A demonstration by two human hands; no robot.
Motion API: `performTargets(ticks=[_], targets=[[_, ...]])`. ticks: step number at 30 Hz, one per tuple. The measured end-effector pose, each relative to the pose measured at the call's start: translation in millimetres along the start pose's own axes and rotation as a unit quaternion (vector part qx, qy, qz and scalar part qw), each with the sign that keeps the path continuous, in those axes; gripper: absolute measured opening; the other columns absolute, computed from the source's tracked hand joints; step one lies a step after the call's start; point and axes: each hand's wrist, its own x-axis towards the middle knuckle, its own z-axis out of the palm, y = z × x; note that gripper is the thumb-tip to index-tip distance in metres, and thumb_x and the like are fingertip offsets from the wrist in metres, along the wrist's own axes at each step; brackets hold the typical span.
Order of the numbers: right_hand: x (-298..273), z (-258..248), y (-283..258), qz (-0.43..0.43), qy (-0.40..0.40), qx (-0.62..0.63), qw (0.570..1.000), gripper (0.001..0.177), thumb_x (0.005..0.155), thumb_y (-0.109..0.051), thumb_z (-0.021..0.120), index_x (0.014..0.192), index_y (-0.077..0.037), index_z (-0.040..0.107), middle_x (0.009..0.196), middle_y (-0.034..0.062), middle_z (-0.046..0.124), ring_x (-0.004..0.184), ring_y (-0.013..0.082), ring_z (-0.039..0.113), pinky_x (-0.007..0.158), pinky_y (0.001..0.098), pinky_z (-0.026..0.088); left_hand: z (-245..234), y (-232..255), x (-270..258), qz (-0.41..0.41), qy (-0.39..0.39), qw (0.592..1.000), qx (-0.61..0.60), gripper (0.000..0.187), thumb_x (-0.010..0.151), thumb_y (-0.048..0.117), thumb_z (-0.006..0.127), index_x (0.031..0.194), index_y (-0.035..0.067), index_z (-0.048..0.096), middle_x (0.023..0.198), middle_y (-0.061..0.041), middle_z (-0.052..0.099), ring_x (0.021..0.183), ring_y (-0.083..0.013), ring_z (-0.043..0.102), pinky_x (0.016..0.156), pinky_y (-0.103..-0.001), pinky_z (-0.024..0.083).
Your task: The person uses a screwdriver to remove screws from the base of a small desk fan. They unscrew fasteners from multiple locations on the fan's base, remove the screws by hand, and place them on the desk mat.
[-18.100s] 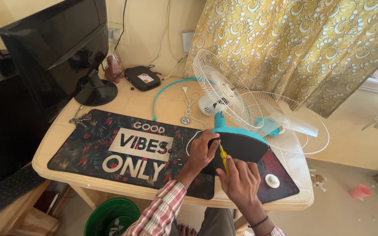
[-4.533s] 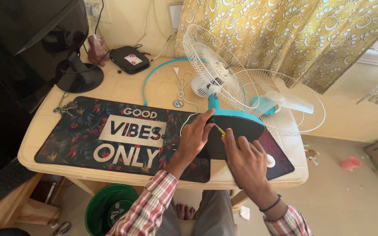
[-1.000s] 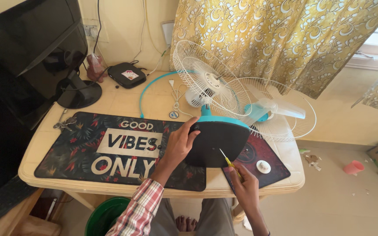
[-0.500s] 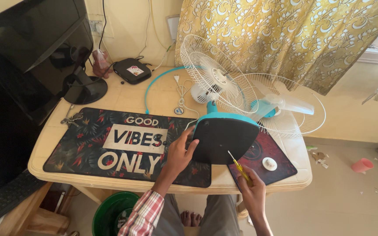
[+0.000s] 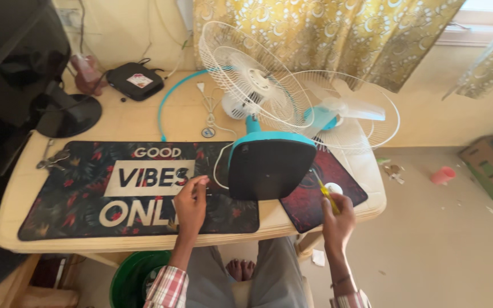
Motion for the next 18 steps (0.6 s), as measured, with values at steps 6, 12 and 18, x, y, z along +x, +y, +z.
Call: performTargets(ticks=[6,12,18], targets=[[28,32,-16,-0.135,0.011,-0.271,0.953,0.018,0.081,-0.018,0.079,0.097,-0.012,0.074,0.105,0.0066,0.064,0.106,0.0300,0.058,0.091,0.0458,0.044,5,-6,-5,-0.061,-0.009,0.997,0.040,0.024,0.101,0.016,0.060,0.113,-0.001,0.073,0.097,-0.011,0.080,0.080,-0.0147,0.075,0.066,-0.028,0.056],[46,54,-18,-0.174,-0.033,-0.345,0.922,0.017,0.084,-0.023,0.078,0.099,-0.016,0.076,0.104,0.0055,0.062,0.109,0.0277,0.052,0.090,0.0473,0.035,0,-16,-10,-0.027,0.036,0.999,-0.003,0.022,0.103,0.014,0.061,0.111,-0.004,0.072,0.094,-0.013,0.079,0.089,-0.0140,0.077,0.075,-0.027,0.059],[47,59,-8,-0.209,-0.036,-0.318,0.924,0.022,0.082,-0.021,0.078,0.103,-0.015,0.077,0.109,0.0089,0.062,0.111,0.0300,0.051,0.093,0.0466,0.036,-3,-28,-7,-0.032,0.101,0.989,-0.100,0.022,0.108,0.013,0.056,0.115,-0.004,0.068,0.095,-0.009,0.075,0.089,-0.0144,0.073,0.081,-0.028,0.060]])
